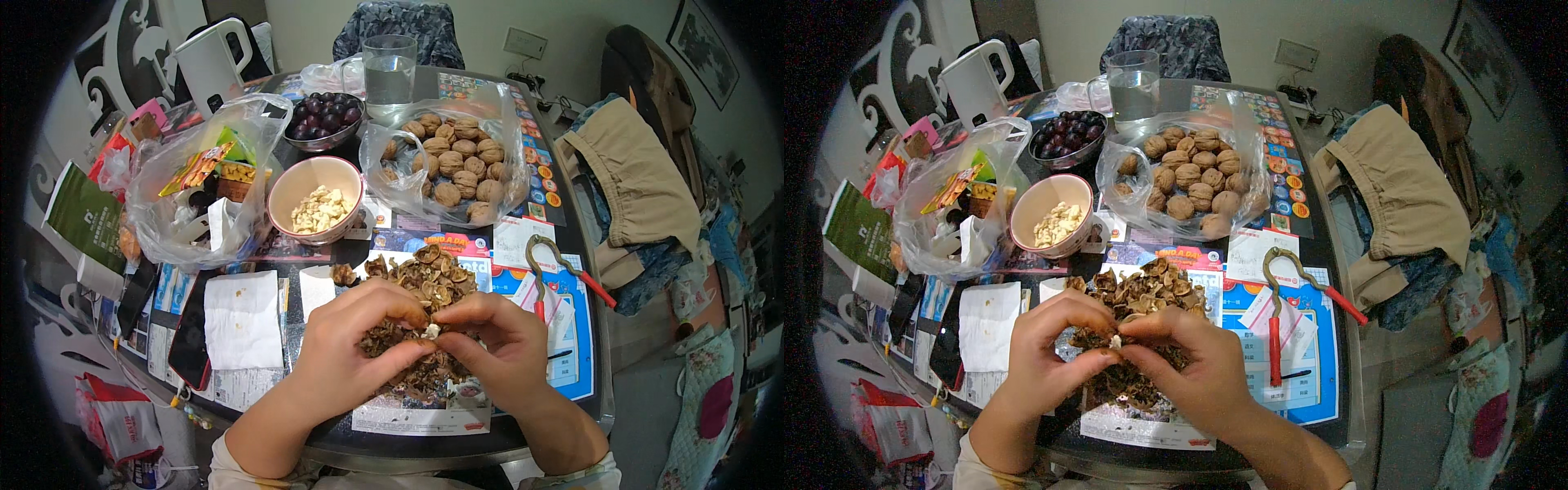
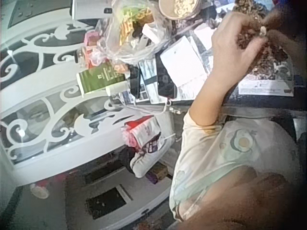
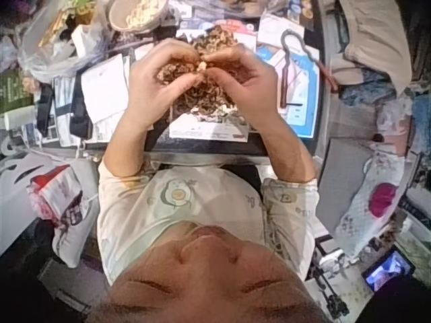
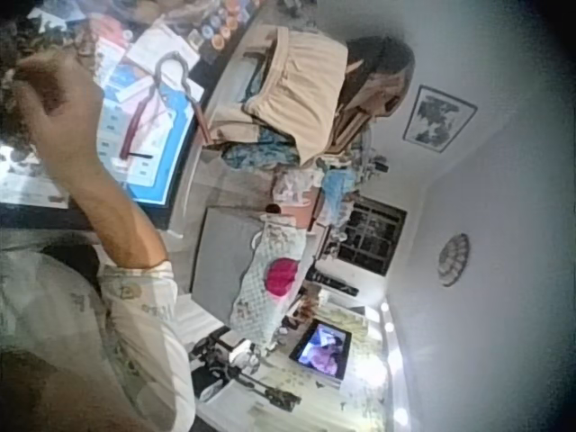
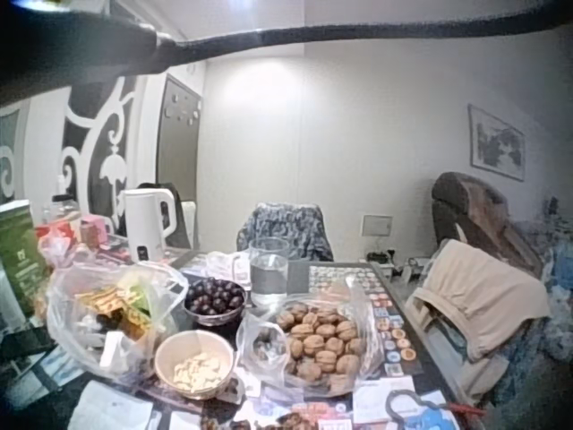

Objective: The person sits at a table and manually shells walnuts. They pick up cracked walnut shells, separate the nut meat from the shell fragments, and place the extracted meat into a small bowl. The process is repetitive, involving careful manual separation of the nut from the shell.

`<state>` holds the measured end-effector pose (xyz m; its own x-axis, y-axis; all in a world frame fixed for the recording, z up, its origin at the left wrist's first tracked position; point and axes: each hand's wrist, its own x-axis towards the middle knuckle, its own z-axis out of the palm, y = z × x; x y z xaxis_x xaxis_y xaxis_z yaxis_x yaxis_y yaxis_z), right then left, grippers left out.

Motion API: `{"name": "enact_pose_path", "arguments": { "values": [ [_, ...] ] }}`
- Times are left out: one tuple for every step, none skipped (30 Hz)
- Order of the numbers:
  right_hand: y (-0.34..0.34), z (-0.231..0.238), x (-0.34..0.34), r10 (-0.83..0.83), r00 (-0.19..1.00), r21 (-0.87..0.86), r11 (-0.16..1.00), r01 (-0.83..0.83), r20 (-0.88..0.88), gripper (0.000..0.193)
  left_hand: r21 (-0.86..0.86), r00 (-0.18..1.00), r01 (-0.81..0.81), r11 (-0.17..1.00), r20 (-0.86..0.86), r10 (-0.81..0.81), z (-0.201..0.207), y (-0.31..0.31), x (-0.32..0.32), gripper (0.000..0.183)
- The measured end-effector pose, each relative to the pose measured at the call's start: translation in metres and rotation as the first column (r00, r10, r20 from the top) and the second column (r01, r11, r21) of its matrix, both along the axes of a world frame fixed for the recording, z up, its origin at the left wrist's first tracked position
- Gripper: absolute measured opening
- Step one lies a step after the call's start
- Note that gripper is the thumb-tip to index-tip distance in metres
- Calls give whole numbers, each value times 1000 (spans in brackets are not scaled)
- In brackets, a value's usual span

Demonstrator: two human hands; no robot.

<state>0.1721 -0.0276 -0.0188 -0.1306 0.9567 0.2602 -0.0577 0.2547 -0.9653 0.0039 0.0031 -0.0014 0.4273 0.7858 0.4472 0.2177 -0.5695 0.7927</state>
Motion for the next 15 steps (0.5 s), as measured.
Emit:
{"name": "enact_pose_path", "arguments": {
  "values": [
    [0,0,1,-9,999,34,999,7,41,19,16,1000,3,1000,-1,-3,0,0,1,20],
    [-1,1,2,-11,999,8,1000,11,34,19,33,1000,7,999,-2,-7,-1,1,1,18],
    [0,1,2,-7,1000,-19,1000,7,24,18,47,1000,4,999,-5,-3,-2,1,0,17],
    [0,2,2,-3,1000,-46,999,4,14,18,45,1000,-4,999,-2,4,-3,2,-1,15],
    [0,1,2,6,1000,-81,997,-7,-2,18,43,1000,-11,999,1,11,-4,2,-2,13],
    [1,1,1,15,1000,-115,993,-17,-19,18,41,1000,-17,999,5,17,-5,2,-3,11],
    [0,2,0,27,999,-148,988,-32,-36,17,25,999,-42,999,29,41,-3,0,-3,10],
    [0,3,-1,40,997,-159,986,-51,-73,17,8,996,-66,998,53,66,0,-2,-4,9],
    [1,1,0,44,993,-169,984,-62,-106,17,-10,993,-83,996,79,84,0,-2,-3,8],
    [2,0,0,50,989,-179,981,-75,-140,17,-3,993,-85,996,86,85,0,-2,-2,8],
    [2,-2,0,54,988,-174,982,-80,-147,17,3,992,-89,996,92,88,0,-3,-3,8],
    [3,-3,2,51,987,-169,983,-77,-151,17,10,991,-85,996,101,84,0,-2,-1,8],
    [2,-3,3,49,987,-164,984,-75,-155,17,-6,990,-91,996,110,91,-2,-2,-1,8],
    [2,-1,3,24,991,-153,987,-44,-131,17,-21,988,-96,995,119,98,-3,-1,0,9],
    [2,0,2,7,994,-143,989,-23,-111,17,-38,986,-110,993,125,114,-5,-1,-2,9]
  ]
}}
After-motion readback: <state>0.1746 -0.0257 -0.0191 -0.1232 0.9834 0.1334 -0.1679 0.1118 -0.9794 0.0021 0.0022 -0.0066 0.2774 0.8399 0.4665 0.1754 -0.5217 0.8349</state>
